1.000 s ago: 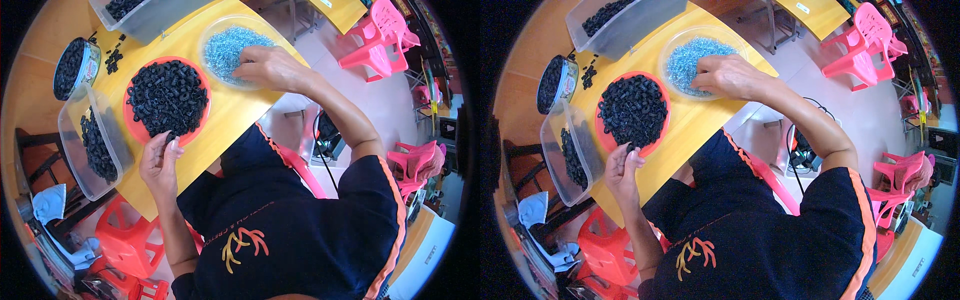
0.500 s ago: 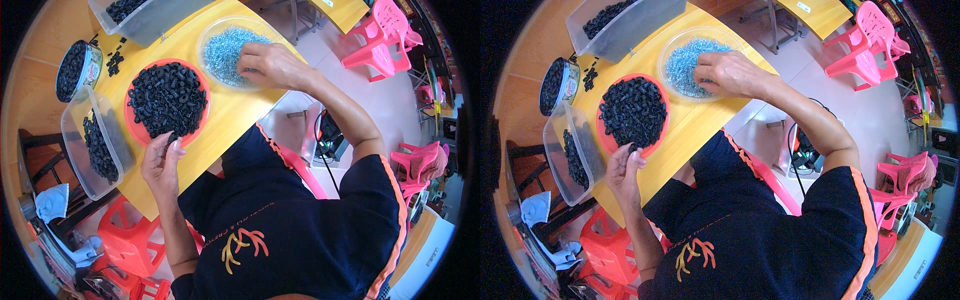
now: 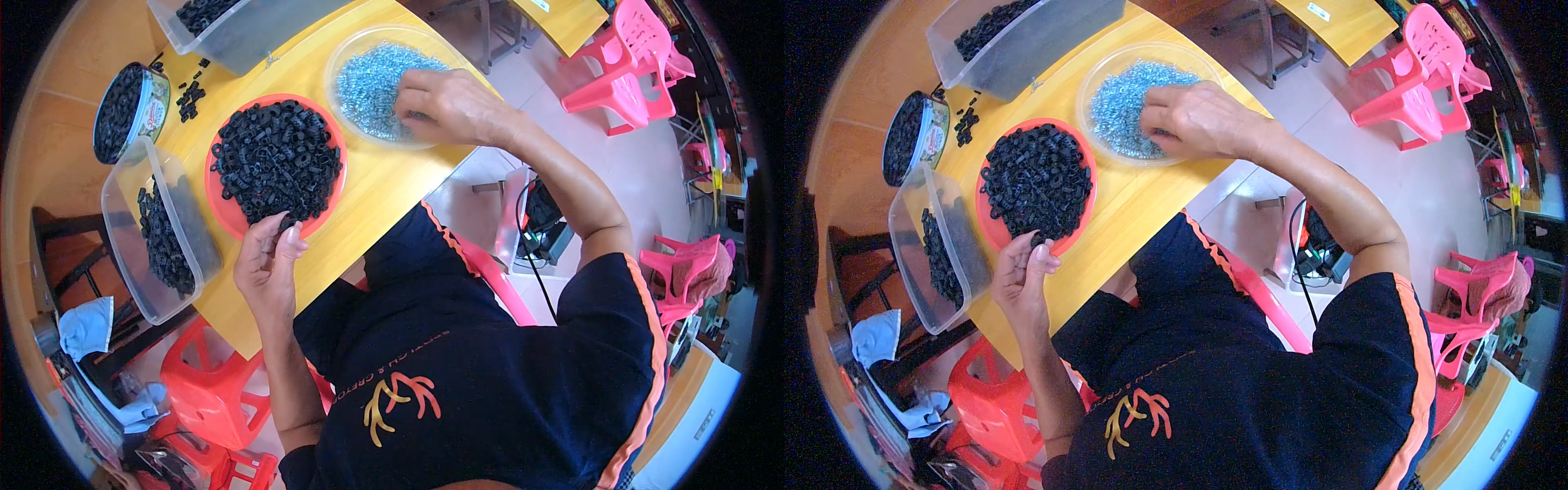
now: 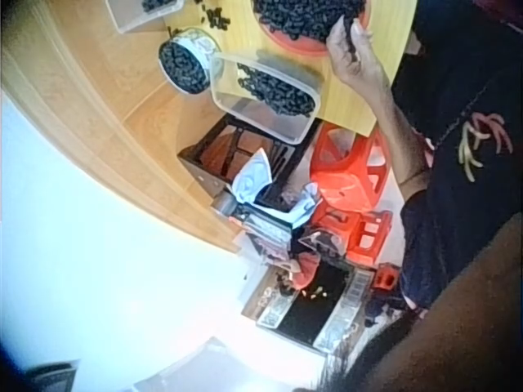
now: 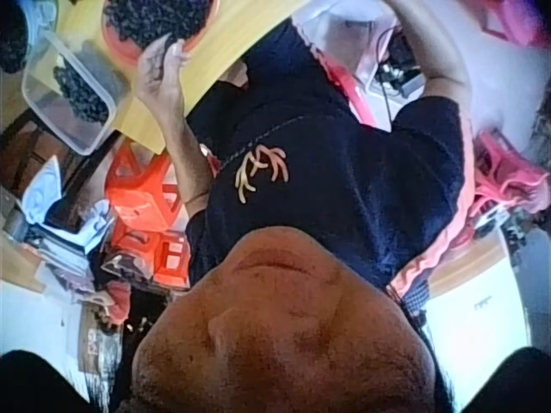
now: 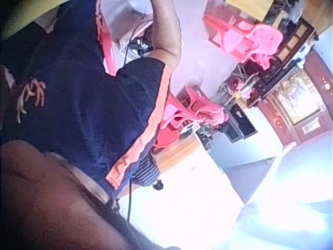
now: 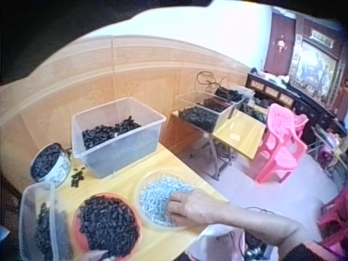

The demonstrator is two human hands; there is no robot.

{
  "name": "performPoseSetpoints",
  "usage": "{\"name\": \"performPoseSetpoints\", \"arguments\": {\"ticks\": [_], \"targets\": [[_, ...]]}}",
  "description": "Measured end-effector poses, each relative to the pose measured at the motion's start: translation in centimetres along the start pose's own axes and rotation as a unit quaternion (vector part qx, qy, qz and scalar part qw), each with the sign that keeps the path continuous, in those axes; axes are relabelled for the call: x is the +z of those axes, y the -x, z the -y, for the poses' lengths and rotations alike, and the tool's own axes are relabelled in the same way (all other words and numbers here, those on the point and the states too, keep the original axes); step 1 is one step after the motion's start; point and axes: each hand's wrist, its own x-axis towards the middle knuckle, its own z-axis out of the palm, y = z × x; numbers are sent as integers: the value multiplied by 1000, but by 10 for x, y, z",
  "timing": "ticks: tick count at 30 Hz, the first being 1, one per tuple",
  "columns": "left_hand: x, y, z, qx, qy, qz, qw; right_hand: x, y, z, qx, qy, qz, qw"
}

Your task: Assembling small circular plastic components by manually inserting blue beads into their centers.

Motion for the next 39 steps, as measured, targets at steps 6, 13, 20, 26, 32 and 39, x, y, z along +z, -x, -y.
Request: {"name": "performPoseSetpoints", "arguments": {"ticks": [6, 13, 20, 26, 32, 39], "targets": [[0, 0, 1, 0, -4, -2, 1000, -4, -1, 0, -36, -24, -33, 999], [0, -1, 1, 2, -18, 4, 1000, -6, -13, 5, -71, -57, 41, 995], [-1, 1, 0, -3, -10, -1, 1000, -3, -10, -3, -80, -89, 23, 993], [2, 0, -3, -10, 5, -2, 1000, -6, -4, -2, 48, -301, 1, 952], [16, -6, -6, -17, 85, 27, 996, -6, -2, 7, 200, -569, -56, 796], [39, -10, -17, -9, 143, 87, 986, -6, -3, 4, 230, -528, -64, 815]]}}
